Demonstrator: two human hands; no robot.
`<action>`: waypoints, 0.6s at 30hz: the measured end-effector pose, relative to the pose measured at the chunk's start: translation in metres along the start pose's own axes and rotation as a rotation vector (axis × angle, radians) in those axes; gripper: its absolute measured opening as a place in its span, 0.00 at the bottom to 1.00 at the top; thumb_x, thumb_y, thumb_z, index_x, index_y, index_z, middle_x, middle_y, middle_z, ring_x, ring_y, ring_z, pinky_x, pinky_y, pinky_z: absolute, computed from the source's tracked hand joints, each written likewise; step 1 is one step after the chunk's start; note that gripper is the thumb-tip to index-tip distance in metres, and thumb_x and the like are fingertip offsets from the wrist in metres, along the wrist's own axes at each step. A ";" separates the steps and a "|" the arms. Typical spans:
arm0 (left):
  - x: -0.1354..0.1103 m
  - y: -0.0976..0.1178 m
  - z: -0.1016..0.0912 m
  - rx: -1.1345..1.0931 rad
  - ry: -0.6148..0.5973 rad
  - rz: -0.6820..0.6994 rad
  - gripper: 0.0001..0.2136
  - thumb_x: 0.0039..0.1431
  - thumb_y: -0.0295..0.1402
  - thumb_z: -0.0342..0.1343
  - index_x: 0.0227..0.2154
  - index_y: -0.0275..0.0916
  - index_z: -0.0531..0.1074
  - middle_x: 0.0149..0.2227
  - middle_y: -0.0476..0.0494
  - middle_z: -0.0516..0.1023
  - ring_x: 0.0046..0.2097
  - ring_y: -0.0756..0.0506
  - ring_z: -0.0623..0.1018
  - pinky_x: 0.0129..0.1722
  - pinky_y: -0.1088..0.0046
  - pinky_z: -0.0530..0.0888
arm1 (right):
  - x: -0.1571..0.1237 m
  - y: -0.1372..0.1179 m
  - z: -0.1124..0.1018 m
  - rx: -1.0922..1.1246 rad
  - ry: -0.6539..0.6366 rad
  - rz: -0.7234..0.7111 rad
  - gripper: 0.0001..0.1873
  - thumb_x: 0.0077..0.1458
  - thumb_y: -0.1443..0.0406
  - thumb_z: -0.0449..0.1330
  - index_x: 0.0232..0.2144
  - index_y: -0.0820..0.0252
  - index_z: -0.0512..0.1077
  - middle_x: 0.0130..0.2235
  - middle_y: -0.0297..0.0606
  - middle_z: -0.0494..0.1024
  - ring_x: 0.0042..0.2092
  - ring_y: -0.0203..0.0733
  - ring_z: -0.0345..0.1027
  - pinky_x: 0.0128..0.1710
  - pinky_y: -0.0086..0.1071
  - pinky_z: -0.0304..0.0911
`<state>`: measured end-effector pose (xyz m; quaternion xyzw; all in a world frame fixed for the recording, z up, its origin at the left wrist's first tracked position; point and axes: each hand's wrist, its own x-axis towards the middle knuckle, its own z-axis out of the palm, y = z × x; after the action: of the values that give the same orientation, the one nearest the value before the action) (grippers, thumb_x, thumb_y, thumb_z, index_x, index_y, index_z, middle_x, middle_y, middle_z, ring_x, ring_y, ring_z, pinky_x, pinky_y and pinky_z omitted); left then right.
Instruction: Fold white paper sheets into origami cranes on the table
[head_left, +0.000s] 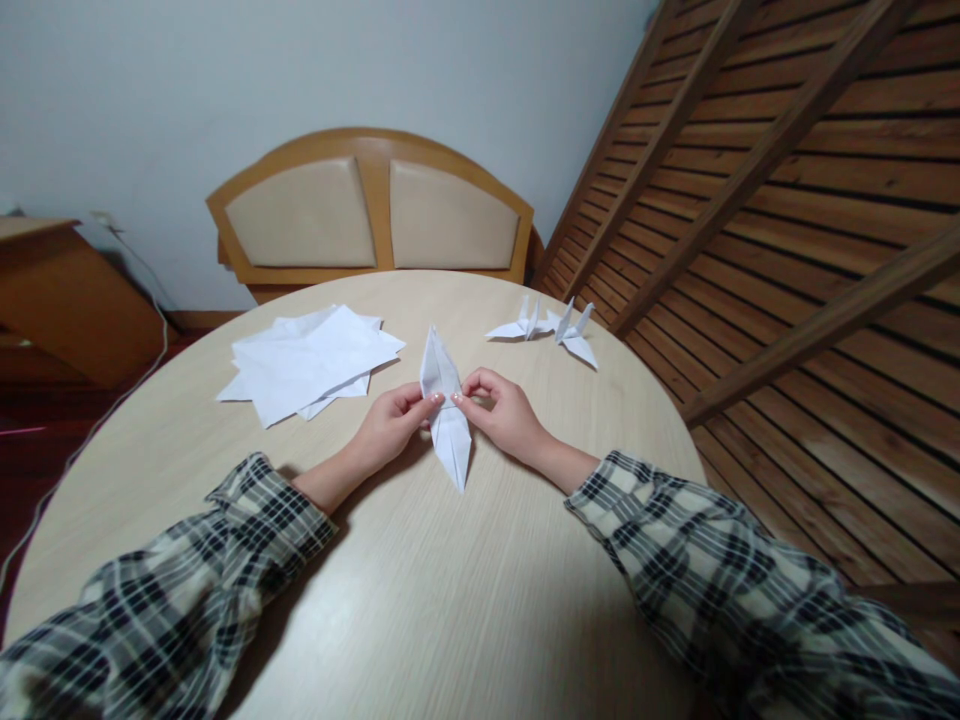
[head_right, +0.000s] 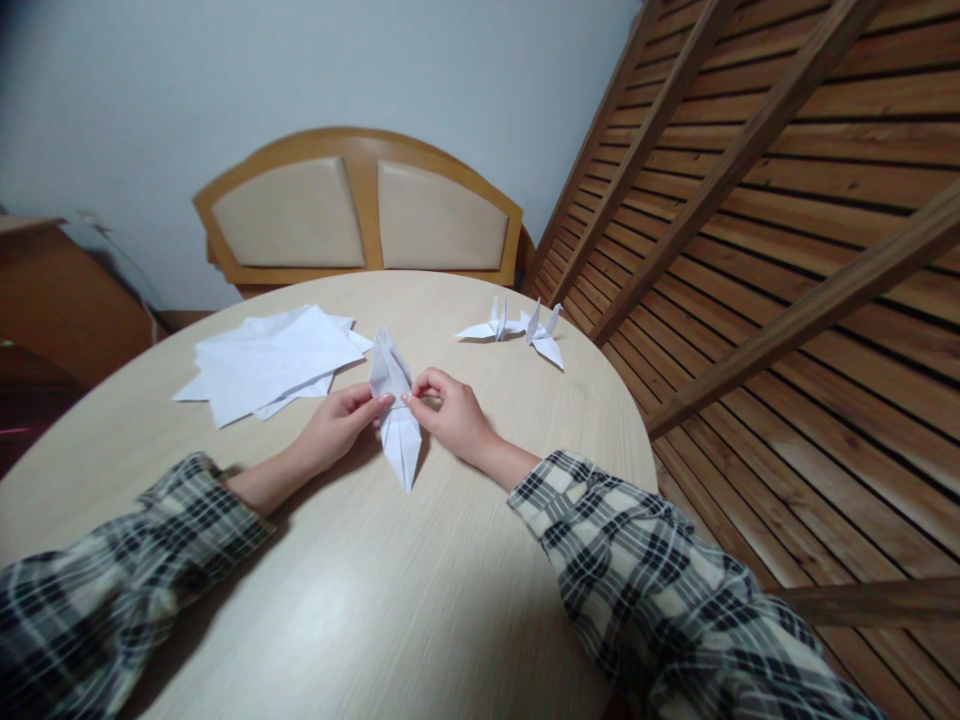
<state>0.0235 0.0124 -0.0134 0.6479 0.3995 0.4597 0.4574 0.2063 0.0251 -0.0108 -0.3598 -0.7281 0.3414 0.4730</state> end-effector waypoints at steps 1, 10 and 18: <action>0.000 0.000 0.000 0.004 -0.001 0.005 0.14 0.57 0.42 0.57 0.23 0.36 0.68 0.21 0.52 0.64 0.24 0.52 0.64 0.25 0.75 0.62 | 0.000 0.000 0.000 0.025 0.001 0.011 0.07 0.55 0.62 0.61 0.30 0.58 0.66 0.32 0.32 0.72 0.36 0.37 0.70 0.39 0.33 0.66; 0.000 0.000 -0.001 0.021 -0.035 -0.041 0.15 0.56 0.44 0.57 0.24 0.36 0.68 0.21 0.52 0.64 0.24 0.52 0.64 0.24 0.75 0.61 | -0.001 0.000 0.000 0.122 0.003 0.145 0.20 0.51 0.62 0.65 0.44 0.55 0.61 0.32 0.32 0.76 0.36 0.40 0.75 0.38 0.36 0.68; -0.002 0.004 0.000 0.042 -0.090 -0.042 0.16 0.55 0.44 0.57 0.22 0.37 0.66 0.21 0.52 0.63 0.24 0.52 0.63 0.24 0.75 0.61 | 0.002 0.006 0.000 0.110 -0.088 0.088 0.12 0.55 0.56 0.62 0.29 0.59 0.68 0.32 0.34 0.73 0.35 0.38 0.68 0.37 0.33 0.63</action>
<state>0.0229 0.0091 -0.0099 0.6687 0.4017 0.4120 0.4708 0.2067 0.0301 -0.0152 -0.3495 -0.7121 0.4168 0.4440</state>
